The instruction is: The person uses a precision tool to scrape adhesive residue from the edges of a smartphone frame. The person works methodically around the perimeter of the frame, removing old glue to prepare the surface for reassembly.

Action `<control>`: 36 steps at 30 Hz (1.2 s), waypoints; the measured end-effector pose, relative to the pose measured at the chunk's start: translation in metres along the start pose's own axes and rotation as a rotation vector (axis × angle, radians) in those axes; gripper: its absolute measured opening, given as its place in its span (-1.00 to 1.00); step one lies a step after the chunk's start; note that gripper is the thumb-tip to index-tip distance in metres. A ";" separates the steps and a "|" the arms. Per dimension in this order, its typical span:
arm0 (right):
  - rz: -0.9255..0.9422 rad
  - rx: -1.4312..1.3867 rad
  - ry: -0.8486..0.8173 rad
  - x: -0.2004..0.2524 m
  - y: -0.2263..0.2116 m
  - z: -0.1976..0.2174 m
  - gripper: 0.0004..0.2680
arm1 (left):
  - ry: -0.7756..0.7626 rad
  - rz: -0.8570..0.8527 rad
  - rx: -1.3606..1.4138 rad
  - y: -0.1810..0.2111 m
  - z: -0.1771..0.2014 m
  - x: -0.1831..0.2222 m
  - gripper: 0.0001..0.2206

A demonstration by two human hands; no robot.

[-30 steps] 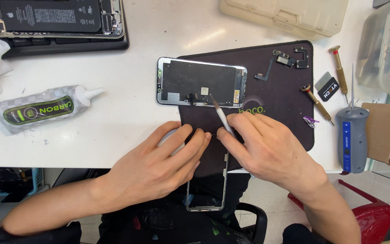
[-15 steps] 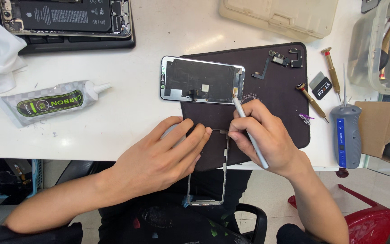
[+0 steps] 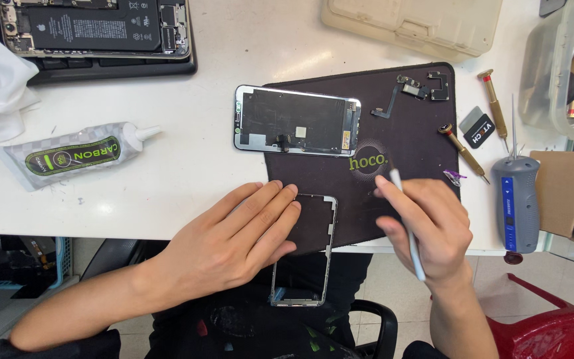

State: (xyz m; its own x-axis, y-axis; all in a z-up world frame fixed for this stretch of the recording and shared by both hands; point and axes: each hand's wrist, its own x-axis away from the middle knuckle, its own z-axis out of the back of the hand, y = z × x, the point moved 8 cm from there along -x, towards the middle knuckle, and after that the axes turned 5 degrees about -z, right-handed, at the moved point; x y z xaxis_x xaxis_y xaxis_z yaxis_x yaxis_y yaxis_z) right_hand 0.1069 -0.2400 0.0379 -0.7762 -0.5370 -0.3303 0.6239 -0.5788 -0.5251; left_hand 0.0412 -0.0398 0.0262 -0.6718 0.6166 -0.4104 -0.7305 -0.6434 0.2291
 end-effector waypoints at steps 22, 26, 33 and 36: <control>0.143 -0.001 -0.155 -0.003 -0.036 -0.036 -0.76 | 0.182 0.828 0.766 0.021 -0.043 0.077 -0.76; 0.169 -0.040 -0.123 -0.002 -0.038 -0.030 -0.75 | 0.116 1.158 1.270 0.025 -0.082 0.091 -0.83; -0.001 -0.042 0.104 0.013 -0.007 0.022 -0.80 | 0.352 0.786 1.178 0.046 -0.044 0.080 -0.90; -0.066 -0.368 0.160 0.030 -0.005 0.026 -0.70 | 0.369 0.641 1.053 0.056 -0.028 0.070 -0.91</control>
State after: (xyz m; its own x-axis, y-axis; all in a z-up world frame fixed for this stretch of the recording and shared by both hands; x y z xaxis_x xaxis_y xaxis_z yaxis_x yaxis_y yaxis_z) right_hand 0.0830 -0.2691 0.0504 -0.8361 -0.3871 -0.3888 0.5204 -0.3348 -0.7856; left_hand -0.0432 -0.0450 -0.0150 -0.9869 0.0621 -0.1486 -0.1493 -0.0061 0.9888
